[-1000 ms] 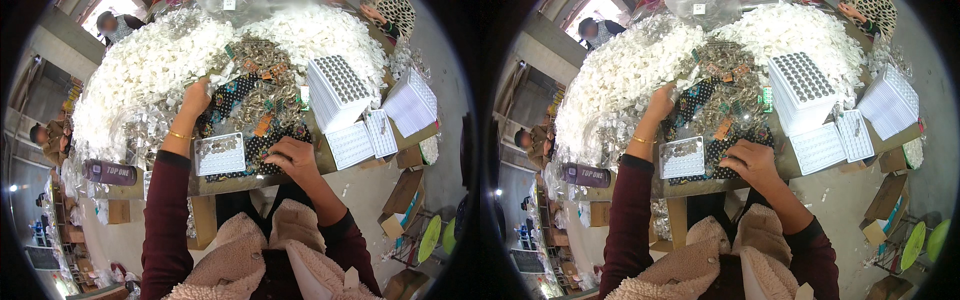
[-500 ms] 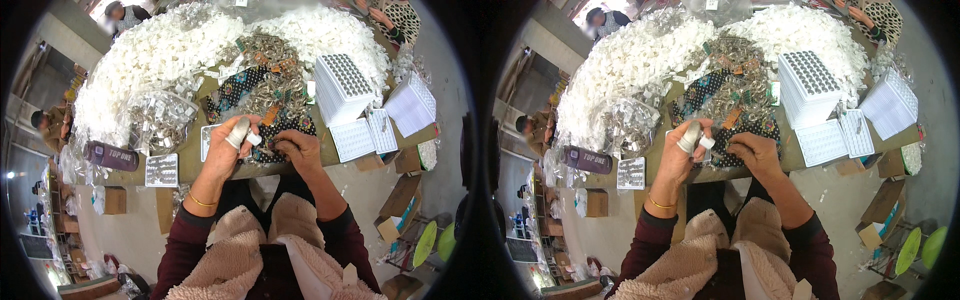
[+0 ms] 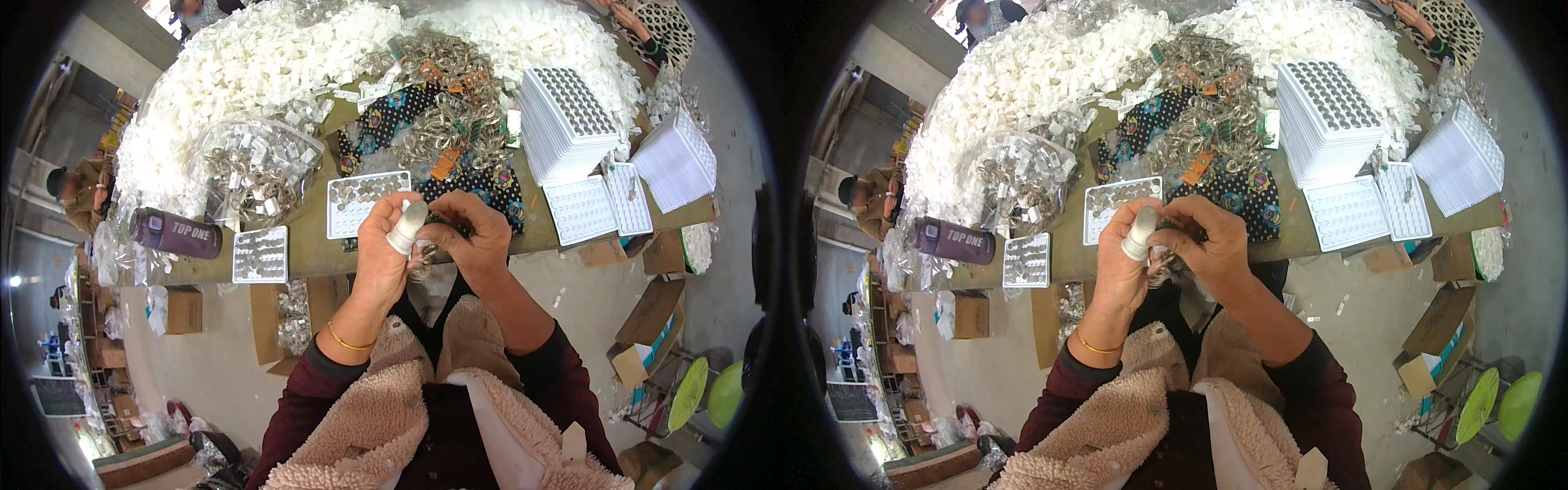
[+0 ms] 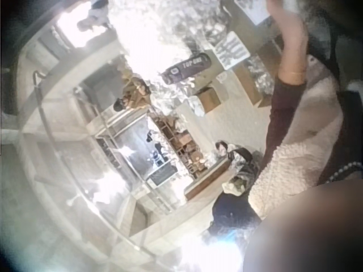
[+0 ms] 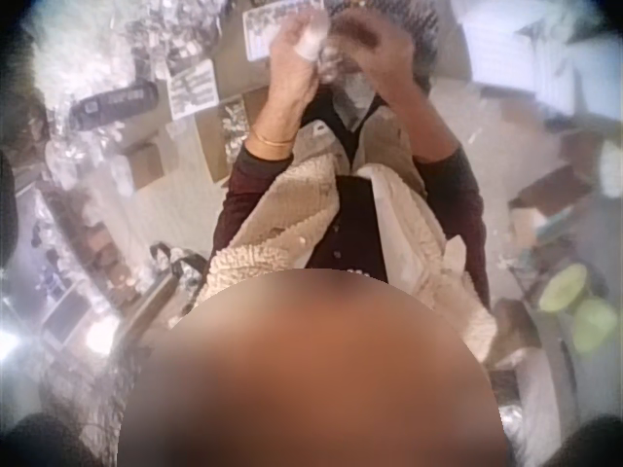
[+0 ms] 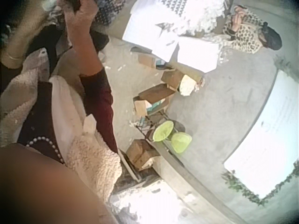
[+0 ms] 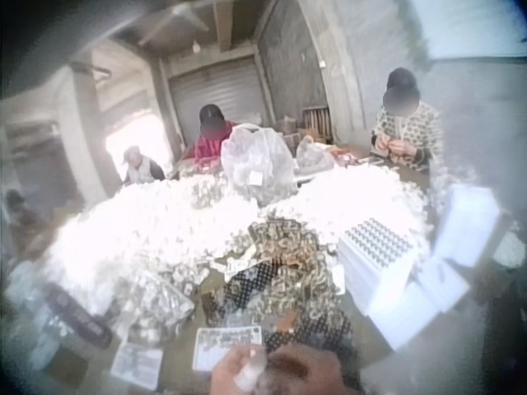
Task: The person repeatedly picks small LED modules from a tray, inserts them into a white plastic housing, and tests them by activating a light. They place tested units into a clear plastic bag and continue the cycle with additional LEDs from the tray.
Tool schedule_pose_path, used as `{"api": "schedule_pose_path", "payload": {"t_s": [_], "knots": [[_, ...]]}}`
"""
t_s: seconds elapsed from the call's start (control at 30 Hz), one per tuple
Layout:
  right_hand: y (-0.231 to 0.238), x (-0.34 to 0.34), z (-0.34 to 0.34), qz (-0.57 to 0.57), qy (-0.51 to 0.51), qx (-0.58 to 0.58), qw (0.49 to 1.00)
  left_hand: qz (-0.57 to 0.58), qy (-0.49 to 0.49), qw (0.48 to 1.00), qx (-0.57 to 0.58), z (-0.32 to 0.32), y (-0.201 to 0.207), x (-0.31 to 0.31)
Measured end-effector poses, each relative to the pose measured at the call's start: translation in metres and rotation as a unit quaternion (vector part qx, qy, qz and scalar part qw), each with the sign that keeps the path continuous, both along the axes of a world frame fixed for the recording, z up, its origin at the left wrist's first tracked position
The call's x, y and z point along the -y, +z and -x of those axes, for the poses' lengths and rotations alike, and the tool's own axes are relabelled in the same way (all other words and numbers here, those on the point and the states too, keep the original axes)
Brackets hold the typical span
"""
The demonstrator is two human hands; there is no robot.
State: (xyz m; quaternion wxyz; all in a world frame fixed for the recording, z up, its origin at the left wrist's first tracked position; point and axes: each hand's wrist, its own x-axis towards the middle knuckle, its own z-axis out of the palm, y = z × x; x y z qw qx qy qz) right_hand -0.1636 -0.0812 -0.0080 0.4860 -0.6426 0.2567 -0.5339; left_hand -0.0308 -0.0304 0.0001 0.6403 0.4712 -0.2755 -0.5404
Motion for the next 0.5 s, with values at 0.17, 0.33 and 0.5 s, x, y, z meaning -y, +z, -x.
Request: {"api": "schedule_pose_path", "payload": {"t_s": [0.17,0.33,0.5], "knots": [[0.0,0.0,-0.003,0.009,-0.019,0.011,1.0,-0.083,-0.072,0.983,-0.148,-0.006,0.0,0.0],[-0.004,0.004,-0.001,-0.143,0.004,0.052,0.988,-0.002,-0.006,0.99,-0.143,-0.002,0.004,0.002],[-0.007,0.012,0.005,-0.233,0.079,0.094,0.965,0.092,-0.029,0.995,0.016,-0.011,0.008,0.001]]}}
